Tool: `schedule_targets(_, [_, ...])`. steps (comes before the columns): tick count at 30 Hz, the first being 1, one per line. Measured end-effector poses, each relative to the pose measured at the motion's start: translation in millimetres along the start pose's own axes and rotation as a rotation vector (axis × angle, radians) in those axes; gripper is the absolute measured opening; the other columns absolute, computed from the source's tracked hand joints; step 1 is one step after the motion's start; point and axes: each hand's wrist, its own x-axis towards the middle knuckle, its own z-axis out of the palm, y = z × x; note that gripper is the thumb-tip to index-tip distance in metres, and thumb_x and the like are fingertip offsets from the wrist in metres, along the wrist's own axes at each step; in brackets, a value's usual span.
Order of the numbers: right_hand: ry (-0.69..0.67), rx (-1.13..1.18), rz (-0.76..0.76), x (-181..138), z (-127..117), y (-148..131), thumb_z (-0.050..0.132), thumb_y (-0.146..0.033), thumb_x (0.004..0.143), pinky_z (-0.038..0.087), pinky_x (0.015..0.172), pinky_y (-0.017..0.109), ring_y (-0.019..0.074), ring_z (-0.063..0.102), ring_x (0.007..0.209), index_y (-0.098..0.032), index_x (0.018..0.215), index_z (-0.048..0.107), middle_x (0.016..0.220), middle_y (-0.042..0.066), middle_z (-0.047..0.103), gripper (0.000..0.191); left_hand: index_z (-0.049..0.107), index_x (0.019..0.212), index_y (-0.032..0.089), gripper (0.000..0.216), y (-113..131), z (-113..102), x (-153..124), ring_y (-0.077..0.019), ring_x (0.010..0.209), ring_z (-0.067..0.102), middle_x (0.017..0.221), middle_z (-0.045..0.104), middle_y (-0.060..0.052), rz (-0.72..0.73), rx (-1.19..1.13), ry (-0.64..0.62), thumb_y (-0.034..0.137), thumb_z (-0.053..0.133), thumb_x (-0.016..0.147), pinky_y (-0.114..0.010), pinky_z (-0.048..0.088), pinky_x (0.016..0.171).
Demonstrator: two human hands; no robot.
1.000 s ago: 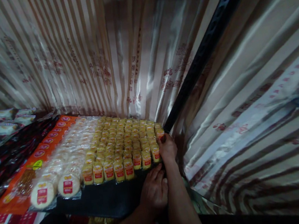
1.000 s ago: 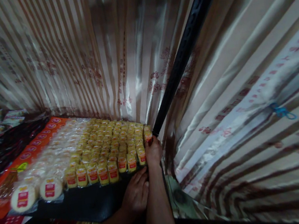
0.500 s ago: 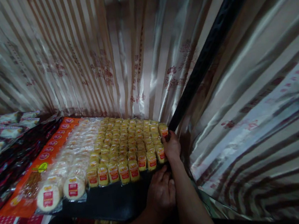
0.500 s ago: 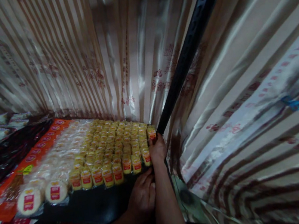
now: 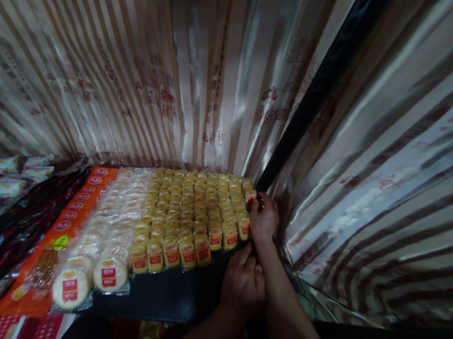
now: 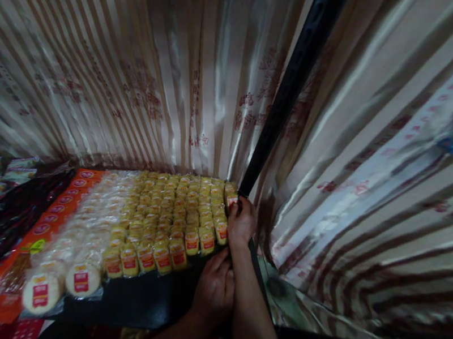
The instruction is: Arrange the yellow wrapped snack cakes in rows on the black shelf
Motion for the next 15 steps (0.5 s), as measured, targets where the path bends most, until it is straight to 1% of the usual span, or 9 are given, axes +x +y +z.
schedule_targets(4, [0.066, 0.012, -0.040, -2, -3, -7, 0.041, -0.028, 0.084, 0.042, 0.090, 0.036, 0.0224, 0.055, 0.101, -0.014, 0.106, 0.063, 0.107, 0.012, 0.061, 0.034, 0.062, 0.103, 0.012, 0.034, 0, -1, 0, -0.0238, 0.116, 0.052, 0.124, 0.057, -0.014, 0.003, 0.005, -0.004, 0.019, 0.033, 0.087, -0.044, 0.041, 0.103])
schedule_targets(7, [0.089, 0.056, -0.049, 0, -5, -8, 0.038, -0.028, 0.084, 0.042, 0.091, 0.036, 0.0221, 0.055, 0.102, -0.014, 0.104, 0.063, 0.106, 0.013, 0.062, 0.035, 0.062, 0.104, 0.011, 0.035, -1, -1, -1, -0.0241, 0.117, 0.051, 0.125, 0.056, -0.015, 0.007, 0.023, -0.014, 0.019, 0.033, 0.088, -0.043, 0.041, 0.102])
schedule_targets(9, [0.094, 0.105, -0.015, 2, -7, -8, 0.037, -0.029, 0.085, 0.043, 0.090, 0.037, 0.0225, 0.056, 0.101, -0.012, 0.104, 0.063, 0.104, 0.014, 0.063, 0.037, 0.062, 0.104, 0.011, 0.035, -1, -1, -1, -0.0242, 0.117, 0.051, 0.125, 0.056, -0.015, 0.014, 0.034, -0.010, 0.020, 0.033, 0.088, -0.043, 0.040, 0.103])
schedule_targets(11, [0.079, 0.163, 0.060, 3, -10, -7, 0.036, -0.030, 0.084, 0.045, 0.086, 0.037, 0.0223, 0.058, 0.096, -0.011, 0.104, 0.063, 0.101, 0.015, 0.064, 0.039, 0.063, 0.101, 0.012, 0.033, -1, -2, -1, -0.0246, 0.117, 0.051, 0.124, 0.057, -0.015, 0.019, 0.039, -0.016, 0.021, 0.034, 0.088, -0.043, 0.040, 0.103])
schedule_targets(13, [0.050, 0.222, 0.123, 3, -15, -6, 0.035, -0.031, 0.084, 0.046, 0.083, 0.036, 0.0214, 0.061, 0.091, -0.012, 0.106, 0.062, 0.100, 0.014, 0.065, 0.040, 0.063, 0.098, 0.013, 0.031, 0, -3, -1, -0.0251, 0.117, 0.051, 0.125, 0.056, -0.015, 0.015, 0.039, -0.024, 0.023, 0.036, 0.088, -0.043, 0.041, 0.102])
schedule_targets(15, [0.022, 0.264, 0.139, -2, -20, -4, 0.035, -0.033, 0.085, 0.047, 0.082, 0.035, 0.0209, 0.061, 0.091, -0.014, 0.108, 0.061, 0.102, 0.012, 0.065, 0.039, 0.063, 0.098, 0.013, 0.030, 0, -4, -2, -0.0256, 0.117, 0.051, 0.127, 0.055, -0.015, 0.014, 0.037, -0.028, 0.024, 0.038, 0.087, -0.044, 0.041, 0.101])
